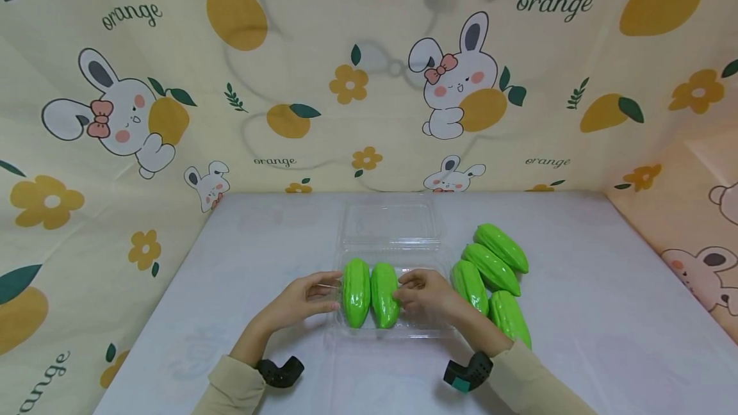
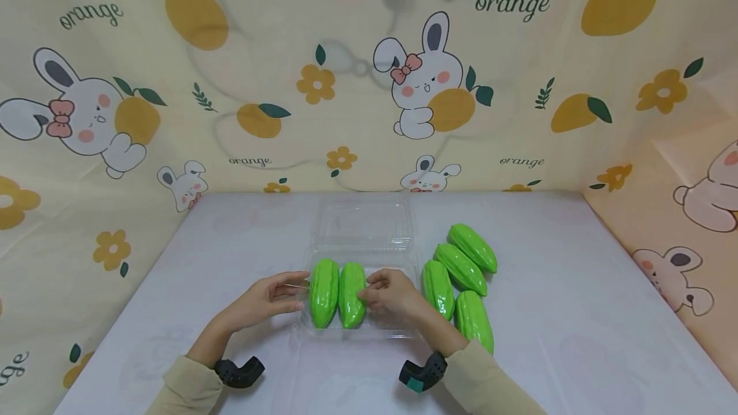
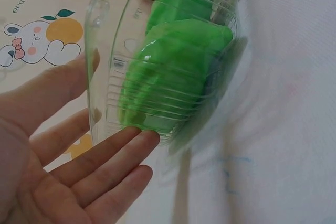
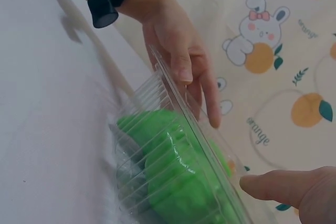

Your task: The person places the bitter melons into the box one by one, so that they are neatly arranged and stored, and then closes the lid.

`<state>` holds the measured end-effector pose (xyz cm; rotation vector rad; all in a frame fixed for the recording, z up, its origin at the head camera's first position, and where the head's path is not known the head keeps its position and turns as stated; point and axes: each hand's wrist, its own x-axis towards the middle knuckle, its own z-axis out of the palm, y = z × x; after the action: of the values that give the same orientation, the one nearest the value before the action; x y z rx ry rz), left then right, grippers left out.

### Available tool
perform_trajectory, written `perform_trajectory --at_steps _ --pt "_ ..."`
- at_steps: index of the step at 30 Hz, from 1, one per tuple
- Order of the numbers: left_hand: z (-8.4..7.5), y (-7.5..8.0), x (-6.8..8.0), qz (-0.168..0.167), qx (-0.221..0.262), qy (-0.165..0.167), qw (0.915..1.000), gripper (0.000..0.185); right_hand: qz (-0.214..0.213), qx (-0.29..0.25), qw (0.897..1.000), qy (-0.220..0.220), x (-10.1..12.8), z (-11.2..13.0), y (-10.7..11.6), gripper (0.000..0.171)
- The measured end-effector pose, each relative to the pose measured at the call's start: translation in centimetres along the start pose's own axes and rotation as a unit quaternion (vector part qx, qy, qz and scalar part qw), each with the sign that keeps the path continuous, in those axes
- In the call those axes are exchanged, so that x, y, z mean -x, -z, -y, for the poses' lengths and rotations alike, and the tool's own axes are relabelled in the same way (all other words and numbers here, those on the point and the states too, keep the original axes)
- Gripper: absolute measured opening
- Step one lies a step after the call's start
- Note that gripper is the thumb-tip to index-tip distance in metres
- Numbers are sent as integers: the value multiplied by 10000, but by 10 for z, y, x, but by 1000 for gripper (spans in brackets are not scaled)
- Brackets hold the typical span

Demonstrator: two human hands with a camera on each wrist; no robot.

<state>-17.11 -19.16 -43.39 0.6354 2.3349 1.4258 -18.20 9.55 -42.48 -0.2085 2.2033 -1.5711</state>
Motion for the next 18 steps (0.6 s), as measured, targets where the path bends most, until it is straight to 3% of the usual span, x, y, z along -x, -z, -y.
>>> perform_trajectory --at_steps 18 --pt "-1 0 0 -19 -52 -48 10000 62 -66 -110 9999 41 15 -1 7 48"
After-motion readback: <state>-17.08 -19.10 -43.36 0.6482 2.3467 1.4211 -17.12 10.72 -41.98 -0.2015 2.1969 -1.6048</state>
